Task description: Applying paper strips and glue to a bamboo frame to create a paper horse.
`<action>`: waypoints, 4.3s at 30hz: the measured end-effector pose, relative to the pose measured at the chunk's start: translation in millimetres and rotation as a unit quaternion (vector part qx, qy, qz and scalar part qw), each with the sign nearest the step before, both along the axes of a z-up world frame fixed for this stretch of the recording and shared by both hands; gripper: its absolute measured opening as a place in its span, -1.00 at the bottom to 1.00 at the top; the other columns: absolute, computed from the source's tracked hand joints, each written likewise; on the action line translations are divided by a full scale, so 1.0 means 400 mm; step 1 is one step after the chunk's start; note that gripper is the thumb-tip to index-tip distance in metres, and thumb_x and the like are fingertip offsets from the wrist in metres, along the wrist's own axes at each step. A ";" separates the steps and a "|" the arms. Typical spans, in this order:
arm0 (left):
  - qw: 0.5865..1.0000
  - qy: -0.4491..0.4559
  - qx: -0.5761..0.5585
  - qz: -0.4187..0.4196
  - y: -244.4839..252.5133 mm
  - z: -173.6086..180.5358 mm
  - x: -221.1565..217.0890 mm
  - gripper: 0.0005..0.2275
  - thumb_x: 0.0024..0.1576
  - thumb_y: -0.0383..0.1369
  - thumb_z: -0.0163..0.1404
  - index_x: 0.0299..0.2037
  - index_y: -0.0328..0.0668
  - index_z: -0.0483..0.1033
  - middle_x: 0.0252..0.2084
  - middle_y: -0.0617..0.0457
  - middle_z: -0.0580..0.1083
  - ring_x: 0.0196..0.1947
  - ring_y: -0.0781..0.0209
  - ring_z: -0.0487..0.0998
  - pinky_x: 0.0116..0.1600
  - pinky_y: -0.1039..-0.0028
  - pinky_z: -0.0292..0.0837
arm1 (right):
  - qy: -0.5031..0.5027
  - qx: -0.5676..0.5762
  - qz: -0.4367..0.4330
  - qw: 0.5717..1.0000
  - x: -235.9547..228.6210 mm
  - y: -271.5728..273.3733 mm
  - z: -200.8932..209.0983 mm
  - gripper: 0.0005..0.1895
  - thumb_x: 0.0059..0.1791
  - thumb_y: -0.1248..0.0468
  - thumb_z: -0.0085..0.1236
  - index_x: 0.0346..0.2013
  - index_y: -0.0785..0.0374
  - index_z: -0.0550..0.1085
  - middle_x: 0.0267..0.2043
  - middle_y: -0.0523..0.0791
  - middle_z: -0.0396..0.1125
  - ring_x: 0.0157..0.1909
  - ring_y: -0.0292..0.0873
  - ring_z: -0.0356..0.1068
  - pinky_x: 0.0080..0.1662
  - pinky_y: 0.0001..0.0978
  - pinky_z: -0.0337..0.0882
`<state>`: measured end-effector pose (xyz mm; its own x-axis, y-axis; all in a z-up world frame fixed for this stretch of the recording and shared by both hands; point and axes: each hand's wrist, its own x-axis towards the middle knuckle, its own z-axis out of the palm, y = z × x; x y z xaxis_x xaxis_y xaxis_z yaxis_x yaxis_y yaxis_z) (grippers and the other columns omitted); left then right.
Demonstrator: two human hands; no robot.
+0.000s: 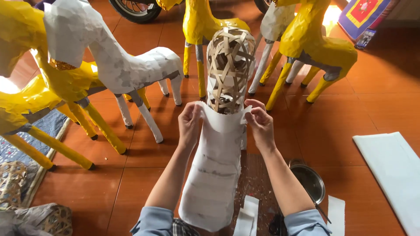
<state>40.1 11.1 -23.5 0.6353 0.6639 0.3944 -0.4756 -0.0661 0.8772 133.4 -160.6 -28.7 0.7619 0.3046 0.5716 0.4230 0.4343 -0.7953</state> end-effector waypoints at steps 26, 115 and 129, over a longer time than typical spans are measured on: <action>0.997 -0.011 -0.035 -0.072 0.030 -0.014 0.090 -0.81 0.29 -0.25 -0.12 -0.25 -0.19 0.39 -0.53 0.13 0.33 -0.59 0.45 0.32 -0.55 0.71 0.25 | -0.039 0.041 0.050 0.997 0.055 0.066 -0.026 -0.71 0.14 0.08 -0.15 -0.30 0.23 0.21 0.20 0.12 0.22 0.26 0.12 0.23 -0.04 -0.27 0.32; 0.966 0.085 0.044 -0.239 -0.009 0.023 0.023 -0.36 0.29 0.09 -0.63 0.44 -0.21 -0.08 0.46 -0.26 -0.10 0.44 -0.13 -0.11 0.42 -0.05 -0.20 | -0.157 -0.145 -0.080 0.974 -0.032 0.068 -0.088 -0.23 0.11 -0.21 -0.57 0.46 0.23 -0.13 0.50 0.05 -0.21 0.50 0.07 -0.20 0.43 -0.10 -0.20; 0.965 0.038 0.074 -0.248 0.015 0.004 -0.008 -0.28 0.25 0.26 -0.61 0.48 -0.05 -0.23 0.51 -0.18 -0.20 0.52 -0.12 -0.14 0.53 0.01 -0.25 | -0.003 -0.135 -0.060 0.989 -0.056 -0.004 -0.203 -0.38 0.18 -0.12 -0.41 0.49 -0.03 -0.10 0.53 -0.06 -0.23 0.54 -0.04 -0.27 0.47 -0.10 -0.34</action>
